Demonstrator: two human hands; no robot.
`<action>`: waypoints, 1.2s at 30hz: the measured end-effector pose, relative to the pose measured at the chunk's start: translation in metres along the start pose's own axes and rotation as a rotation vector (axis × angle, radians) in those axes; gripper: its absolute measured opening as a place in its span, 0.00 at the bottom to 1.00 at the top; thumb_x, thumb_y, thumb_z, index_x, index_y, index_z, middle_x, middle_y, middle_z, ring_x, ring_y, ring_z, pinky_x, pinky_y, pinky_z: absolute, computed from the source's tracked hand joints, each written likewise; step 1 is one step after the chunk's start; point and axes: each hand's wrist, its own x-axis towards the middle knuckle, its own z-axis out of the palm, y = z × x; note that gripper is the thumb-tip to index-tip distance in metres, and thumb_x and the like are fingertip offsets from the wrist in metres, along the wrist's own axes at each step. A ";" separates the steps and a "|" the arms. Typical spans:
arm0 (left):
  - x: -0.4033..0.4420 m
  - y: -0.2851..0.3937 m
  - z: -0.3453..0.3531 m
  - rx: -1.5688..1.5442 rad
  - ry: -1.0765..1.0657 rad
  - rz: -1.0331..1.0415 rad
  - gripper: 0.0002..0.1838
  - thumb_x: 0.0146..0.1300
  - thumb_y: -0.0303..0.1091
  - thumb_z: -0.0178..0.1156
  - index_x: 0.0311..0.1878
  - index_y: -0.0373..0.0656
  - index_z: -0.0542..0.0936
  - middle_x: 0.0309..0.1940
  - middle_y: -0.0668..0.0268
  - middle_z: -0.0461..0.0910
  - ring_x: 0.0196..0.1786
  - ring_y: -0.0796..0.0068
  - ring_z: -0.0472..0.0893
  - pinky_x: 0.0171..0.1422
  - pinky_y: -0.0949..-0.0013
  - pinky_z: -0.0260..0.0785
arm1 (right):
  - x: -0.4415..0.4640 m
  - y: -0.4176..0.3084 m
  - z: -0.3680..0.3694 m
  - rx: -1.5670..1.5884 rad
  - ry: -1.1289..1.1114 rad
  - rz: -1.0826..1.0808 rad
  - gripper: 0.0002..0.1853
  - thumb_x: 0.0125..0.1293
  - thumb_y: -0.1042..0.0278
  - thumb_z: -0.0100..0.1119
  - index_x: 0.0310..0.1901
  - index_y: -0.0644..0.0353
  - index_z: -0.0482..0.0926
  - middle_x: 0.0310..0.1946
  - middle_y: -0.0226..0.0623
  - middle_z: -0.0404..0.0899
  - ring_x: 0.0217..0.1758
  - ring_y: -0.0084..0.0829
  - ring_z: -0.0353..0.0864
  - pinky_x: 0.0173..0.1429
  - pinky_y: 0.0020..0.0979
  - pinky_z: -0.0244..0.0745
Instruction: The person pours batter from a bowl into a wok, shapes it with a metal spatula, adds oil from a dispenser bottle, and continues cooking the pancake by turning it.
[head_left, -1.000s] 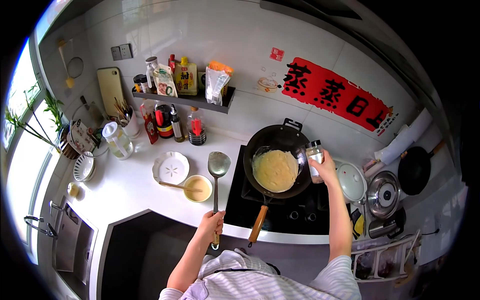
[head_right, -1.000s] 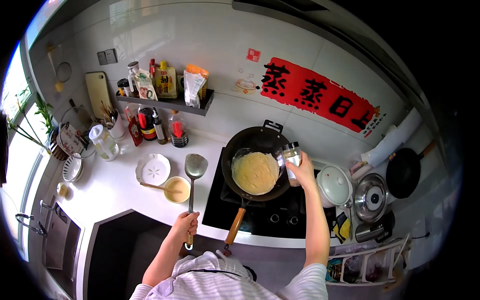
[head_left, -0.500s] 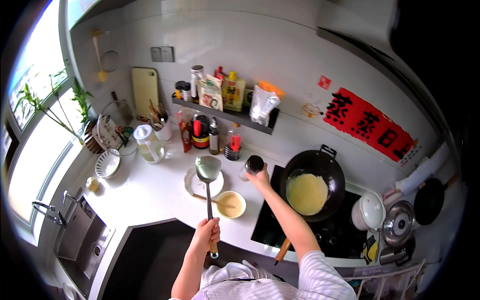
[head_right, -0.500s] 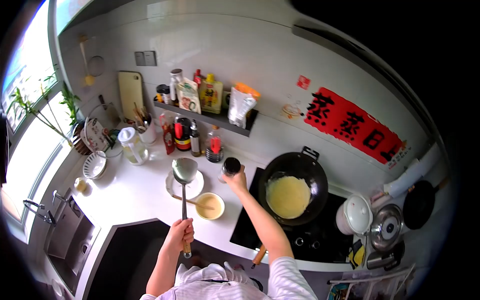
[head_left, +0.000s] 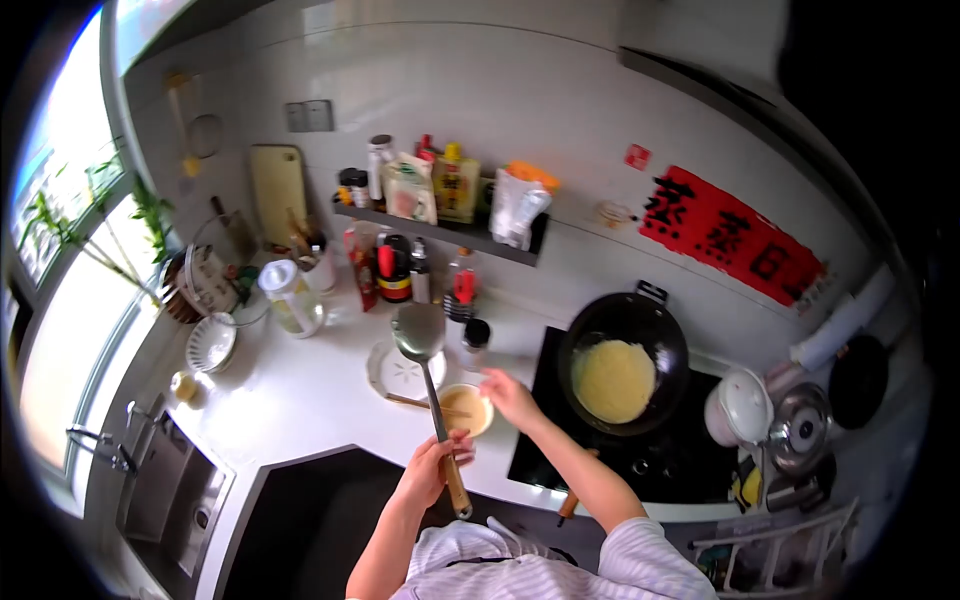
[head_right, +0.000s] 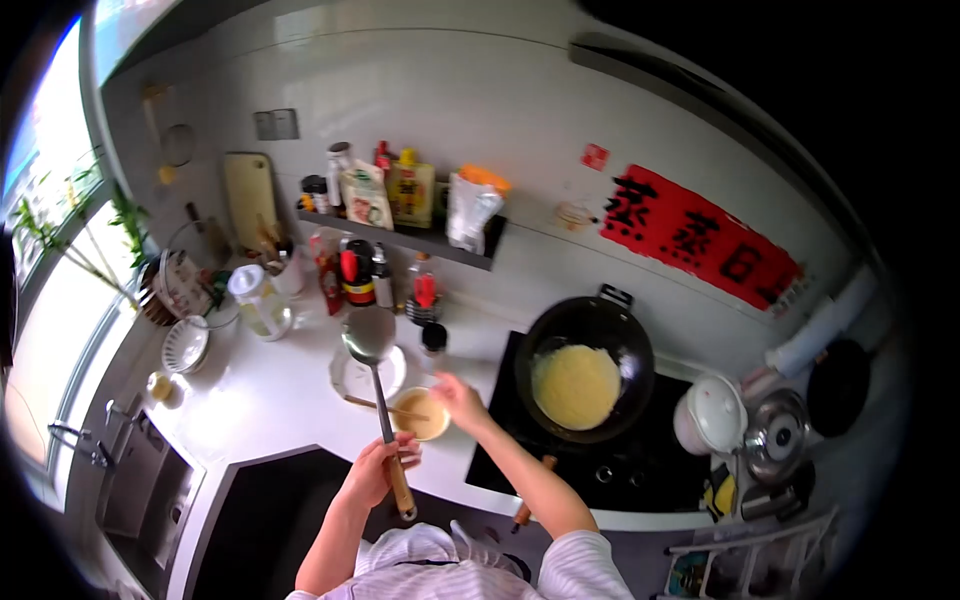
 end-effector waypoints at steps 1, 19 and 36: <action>0.009 -0.009 0.008 0.089 -0.073 -0.003 0.19 0.69 0.32 0.46 0.59 0.33 0.72 0.56 0.55 0.76 0.62 0.62 0.74 0.63 0.62 0.66 | -0.039 -0.041 -0.009 0.152 -0.073 0.036 0.20 0.72 0.70 0.50 0.64 0.60 0.66 0.44 0.34 0.81 0.45 0.24 0.81 0.47 0.26 0.76; 0.062 -0.196 0.106 0.766 -0.228 -0.273 0.48 0.61 0.47 0.65 0.75 0.39 0.47 0.63 0.45 0.68 0.69 0.54 0.66 0.73 0.61 0.54 | -0.287 -0.058 -0.223 -0.594 0.611 0.049 0.18 0.62 0.65 0.61 0.54 0.54 0.77 0.33 0.43 0.81 0.34 0.44 0.82 0.38 0.38 0.76; 0.065 -0.207 0.105 1.321 0.052 0.076 0.26 0.64 0.55 0.58 0.44 0.37 0.74 0.18 0.55 0.79 0.19 0.61 0.81 0.24 0.62 0.73 | -0.232 -0.007 -0.316 -1.122 0.206 0.149 0.13 0.64 0.59 0.58 0.50 0.38 0.83 0.32 0.39 0.80 0.36 0.44 0.81 0.39 0.43 0.76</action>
